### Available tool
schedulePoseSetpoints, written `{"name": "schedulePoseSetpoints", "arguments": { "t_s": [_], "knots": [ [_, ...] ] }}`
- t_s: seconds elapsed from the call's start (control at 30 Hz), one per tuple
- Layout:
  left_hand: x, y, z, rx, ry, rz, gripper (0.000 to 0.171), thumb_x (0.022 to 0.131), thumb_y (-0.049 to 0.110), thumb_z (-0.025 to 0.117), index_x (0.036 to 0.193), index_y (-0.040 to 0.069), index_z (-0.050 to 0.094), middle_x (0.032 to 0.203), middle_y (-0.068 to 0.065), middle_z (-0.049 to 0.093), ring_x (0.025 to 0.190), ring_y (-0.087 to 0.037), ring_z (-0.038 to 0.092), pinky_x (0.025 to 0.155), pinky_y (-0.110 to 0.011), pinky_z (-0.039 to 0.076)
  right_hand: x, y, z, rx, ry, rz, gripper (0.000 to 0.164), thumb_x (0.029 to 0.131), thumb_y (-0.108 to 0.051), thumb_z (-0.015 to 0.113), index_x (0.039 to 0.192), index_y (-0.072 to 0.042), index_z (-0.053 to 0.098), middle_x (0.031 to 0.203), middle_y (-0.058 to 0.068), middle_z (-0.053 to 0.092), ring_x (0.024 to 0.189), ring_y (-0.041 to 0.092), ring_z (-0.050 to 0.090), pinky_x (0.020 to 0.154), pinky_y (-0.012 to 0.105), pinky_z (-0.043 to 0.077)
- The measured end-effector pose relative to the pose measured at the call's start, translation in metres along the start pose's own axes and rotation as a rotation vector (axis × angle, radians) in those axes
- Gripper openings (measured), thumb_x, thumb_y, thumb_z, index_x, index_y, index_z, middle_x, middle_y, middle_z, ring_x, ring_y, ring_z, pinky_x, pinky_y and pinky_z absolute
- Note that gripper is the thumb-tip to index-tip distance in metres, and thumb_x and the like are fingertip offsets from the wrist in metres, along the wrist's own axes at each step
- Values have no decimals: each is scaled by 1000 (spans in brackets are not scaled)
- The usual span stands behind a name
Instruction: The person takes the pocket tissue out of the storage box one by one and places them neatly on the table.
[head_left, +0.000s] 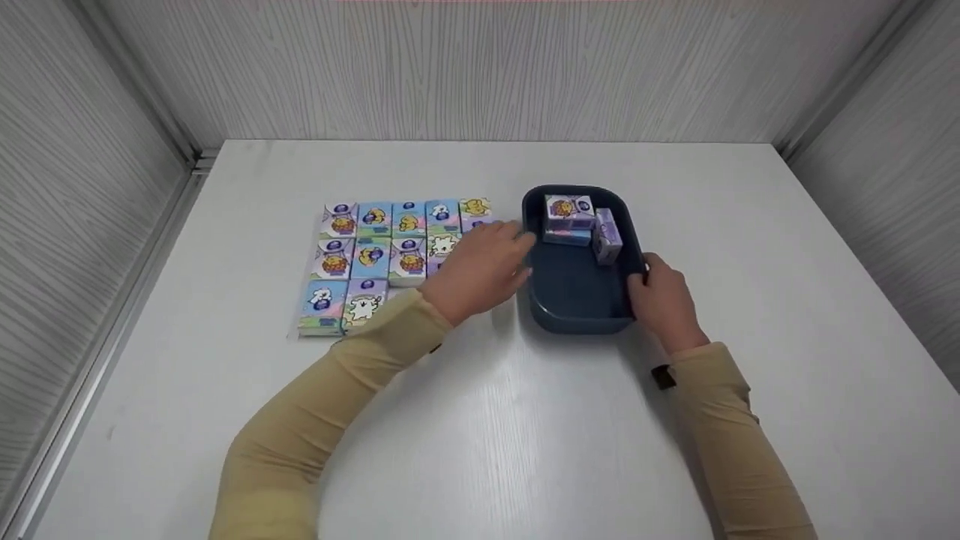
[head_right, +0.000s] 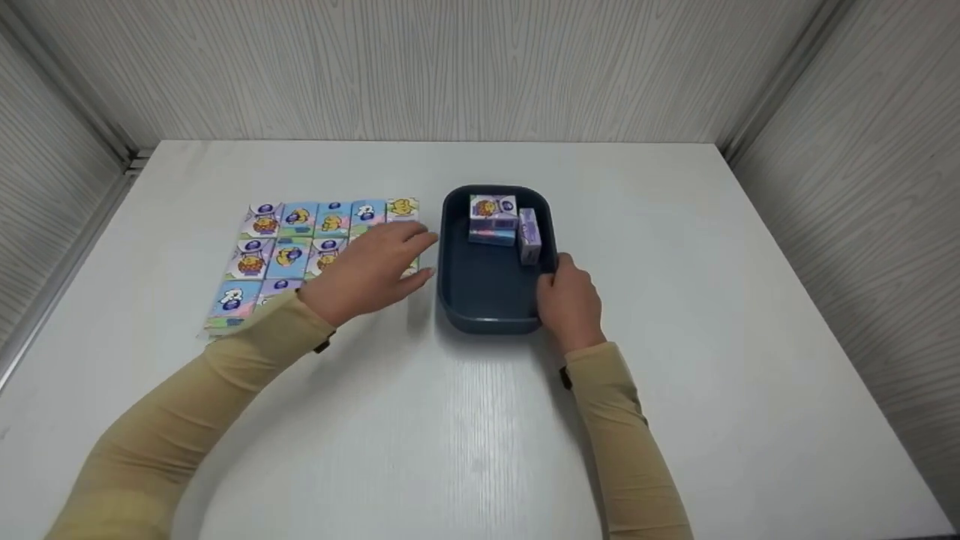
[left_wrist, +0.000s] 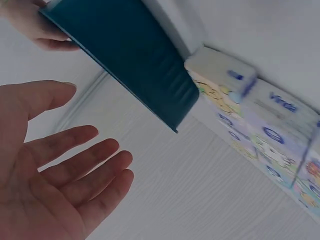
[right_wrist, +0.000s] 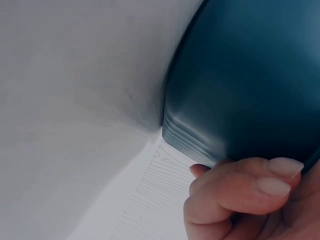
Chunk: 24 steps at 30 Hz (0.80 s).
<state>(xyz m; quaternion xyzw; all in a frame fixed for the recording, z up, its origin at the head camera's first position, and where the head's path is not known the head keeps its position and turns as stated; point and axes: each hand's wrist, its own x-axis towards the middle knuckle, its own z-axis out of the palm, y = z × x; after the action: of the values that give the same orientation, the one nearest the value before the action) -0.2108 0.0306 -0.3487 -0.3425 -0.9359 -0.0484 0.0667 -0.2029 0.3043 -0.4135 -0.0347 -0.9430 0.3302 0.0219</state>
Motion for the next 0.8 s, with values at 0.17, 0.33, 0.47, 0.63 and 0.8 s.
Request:
{"name": "schedulePoseSetpoints", "arguments": {
  "t_s": [0.17,0.33,0.47,0.63,0.8],
  "knots": [
    [44,11,-3,-56,-51,17,47,96,34,56,134,6,50,128,-11,53,115,-22,52,100,-35,39,1,1,0,-1,1,5,45,97,-15,38,137,5,43,118,27,58,93,32,57,83,47,47],
    [81,12,6,-78,-51,14,43,96,26,56,132,3,51,126,-12,54,114,-23,54,97,-34,43,1,1,2,6,5,8,44,96,-15,39,137,4,44,118,26,59,93,31,57,82,47,47],
    [104,7,14,-71,-61,-24,36,95,18,57,127,2,55,120,-13,57,108,-23,57,93,-34,45,1,1,5,3,10,8,44,97,-15,40,136,3,45,119,25,59,94,30,58,83,47,48],
    [122,6,21,-93,-83,-50,27,97,10,50,122,3,58,117,-14,59,106,-24,58,89,-35,48,2,2,5,3,19,3,44,97,-15,40,136,3,45,118,25,60,95,31,59,83,46,48],
    [129,10,31,-72,-156,-71,34,97,8,48,130,6,55,129,-13,55,117,-26,54,95,-39,45,2,4,2,4,12,5,45,97,-15,39,137,3,43,118,25,60,97,30,59,84,46,48]
  ]
}}
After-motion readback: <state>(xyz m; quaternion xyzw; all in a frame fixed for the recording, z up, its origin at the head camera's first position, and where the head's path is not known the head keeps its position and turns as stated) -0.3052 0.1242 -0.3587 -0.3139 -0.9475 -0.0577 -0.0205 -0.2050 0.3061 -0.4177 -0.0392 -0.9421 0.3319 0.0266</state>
